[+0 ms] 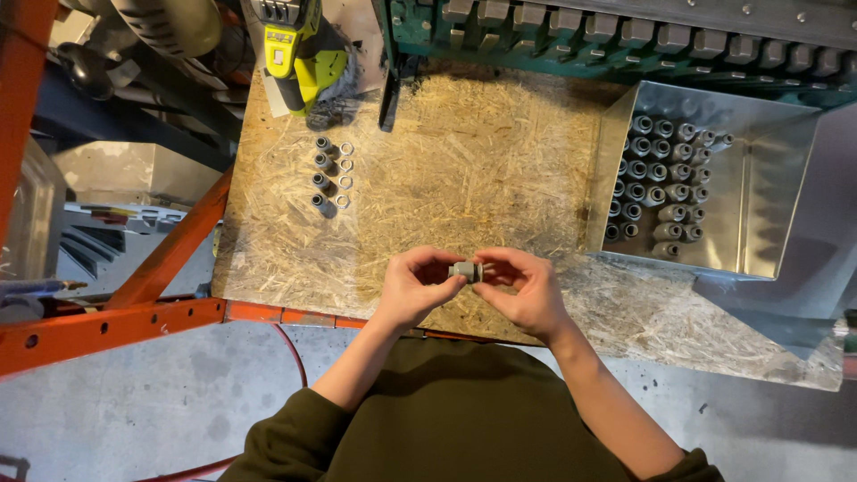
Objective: The person repeatedly picks small cylindrical metal parts from a metal bin, separates them into two components, and places them on a workbench. The person continues this process, creating a growing pile of separated parts on the table.
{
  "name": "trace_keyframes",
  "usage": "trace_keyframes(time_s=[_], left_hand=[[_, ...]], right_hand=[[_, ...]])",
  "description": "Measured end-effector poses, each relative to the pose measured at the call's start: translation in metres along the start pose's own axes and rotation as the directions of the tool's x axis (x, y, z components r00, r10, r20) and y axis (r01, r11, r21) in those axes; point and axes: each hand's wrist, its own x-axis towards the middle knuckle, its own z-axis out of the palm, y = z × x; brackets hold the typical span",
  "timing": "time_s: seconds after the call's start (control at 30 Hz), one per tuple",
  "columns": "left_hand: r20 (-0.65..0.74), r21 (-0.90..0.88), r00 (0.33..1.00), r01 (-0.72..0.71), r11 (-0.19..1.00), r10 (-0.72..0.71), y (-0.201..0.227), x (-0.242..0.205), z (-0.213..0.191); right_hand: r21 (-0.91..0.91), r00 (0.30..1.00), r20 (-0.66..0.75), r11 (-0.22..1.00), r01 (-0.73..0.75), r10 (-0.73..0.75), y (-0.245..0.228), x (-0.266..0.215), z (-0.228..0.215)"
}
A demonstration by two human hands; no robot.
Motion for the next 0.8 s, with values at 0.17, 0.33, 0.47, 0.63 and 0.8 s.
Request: trace_keyframes(time_s=[0.17, 0.33, 0.47, 0.63, 0.8], left_hand=[[0.006, 0.006, 1.0, 0.013, 1.0, -0.013, -0.006, 0.0, -0.004], [0.009, -0.001, 1.0, 0.006, 1.0, -0.006, 0.011, 0.0, 0.003], [-0.003, -0.062, 0.999, 0.038, 0.997, -0.038, 0.005, 0.002, 0.006], [-0.005, -0.141, 0.997, 0.075, 0.987, -0.076, -0.005, 0.005, 0.008], [-0.004, -0.235, 0.99, 0.134, 0.963, -0.139, -0.007, 0.008, 0.009]], right_hand=[[0.121, 0.983, 0.005, 0.976, -0.181, 0.182, 0.015, -0.001, -0.002], [0.104, 0.996, -0.019, 0.991, -0.084, 0.087, 0.012, -0.001, -0.005], [-0.048, 0.975, -0.027, 0.974, 0.22, -0.222, -0.003, 0.003, -0.002], [-0.187, 0.922, -0.032, 0.909, 0.373, -0.385, -0.002, 0.003, -0.005], [-0.206, 0.83, 0.006, 0.812, 0.546, -0.557, 0.0, 0.005, -0.008]])
